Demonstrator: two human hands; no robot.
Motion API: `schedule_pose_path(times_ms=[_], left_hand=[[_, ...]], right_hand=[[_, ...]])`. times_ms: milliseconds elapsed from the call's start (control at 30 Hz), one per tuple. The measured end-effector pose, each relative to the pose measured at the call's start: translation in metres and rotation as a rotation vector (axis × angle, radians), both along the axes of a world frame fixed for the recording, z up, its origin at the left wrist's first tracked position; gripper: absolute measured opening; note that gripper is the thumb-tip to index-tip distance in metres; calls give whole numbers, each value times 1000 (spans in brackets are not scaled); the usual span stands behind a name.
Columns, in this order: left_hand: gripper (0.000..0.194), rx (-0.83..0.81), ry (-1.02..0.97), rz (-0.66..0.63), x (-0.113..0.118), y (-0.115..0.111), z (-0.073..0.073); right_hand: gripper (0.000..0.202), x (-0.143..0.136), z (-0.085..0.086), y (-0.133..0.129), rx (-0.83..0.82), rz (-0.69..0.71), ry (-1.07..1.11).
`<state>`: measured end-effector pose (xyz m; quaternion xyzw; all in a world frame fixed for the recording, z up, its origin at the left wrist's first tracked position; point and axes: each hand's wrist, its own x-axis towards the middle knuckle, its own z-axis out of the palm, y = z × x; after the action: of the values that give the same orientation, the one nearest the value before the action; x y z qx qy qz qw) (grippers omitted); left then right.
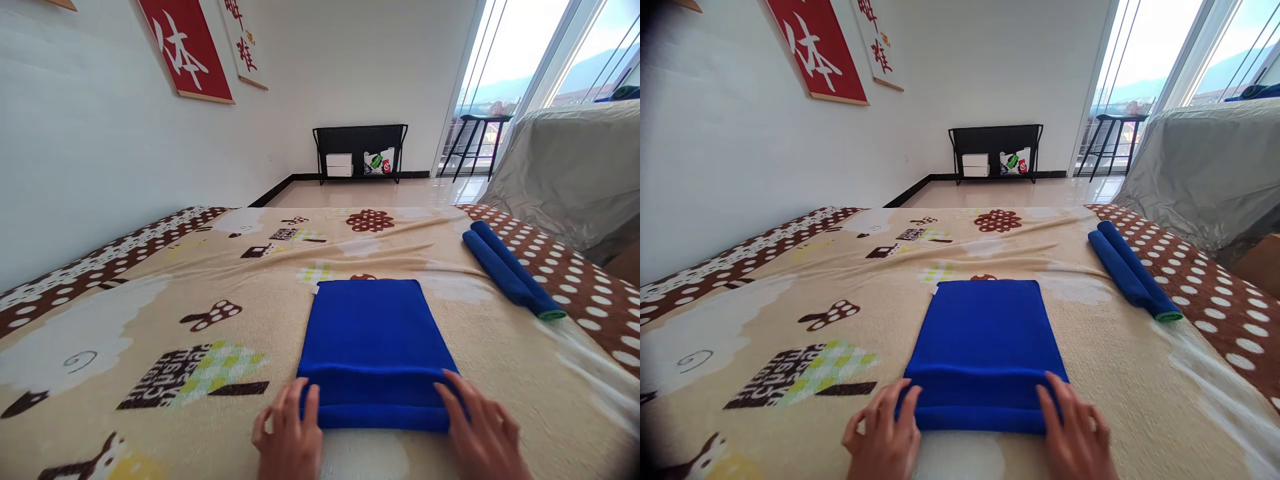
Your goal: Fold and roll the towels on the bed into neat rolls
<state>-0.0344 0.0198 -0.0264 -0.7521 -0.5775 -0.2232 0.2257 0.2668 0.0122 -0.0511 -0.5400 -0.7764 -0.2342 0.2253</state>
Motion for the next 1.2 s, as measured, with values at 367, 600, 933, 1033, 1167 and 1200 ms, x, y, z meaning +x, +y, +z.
schedule_pose_path(times_ms=[367, 600, 933, 1033, 1167, 1200], left_hand=[[58, -73, 222, -189, -36, 8, -3], [59, -153, 154, -233, 36, 1, 1], [57, -395, 58, -321, -41, 17, 7], [50, -397, -2, -373, -60, 15, 7], [24, -341, -151, -306, -67, 8, 7], [19, -345, -181, -303, -68, 6, 9]], right_hand=[[71, 17, 0, 4, -13, 122, -116], [70, -55, 2, 13, -10, 273, 13], [65, 40, -6, 9, -298, 254, 42], [57, 63, -8, 6, -386, 305, 134], [36, 69, -8, 2, -426, 247, 326], [29, 70, -8, 1, -425, 229, 364]])
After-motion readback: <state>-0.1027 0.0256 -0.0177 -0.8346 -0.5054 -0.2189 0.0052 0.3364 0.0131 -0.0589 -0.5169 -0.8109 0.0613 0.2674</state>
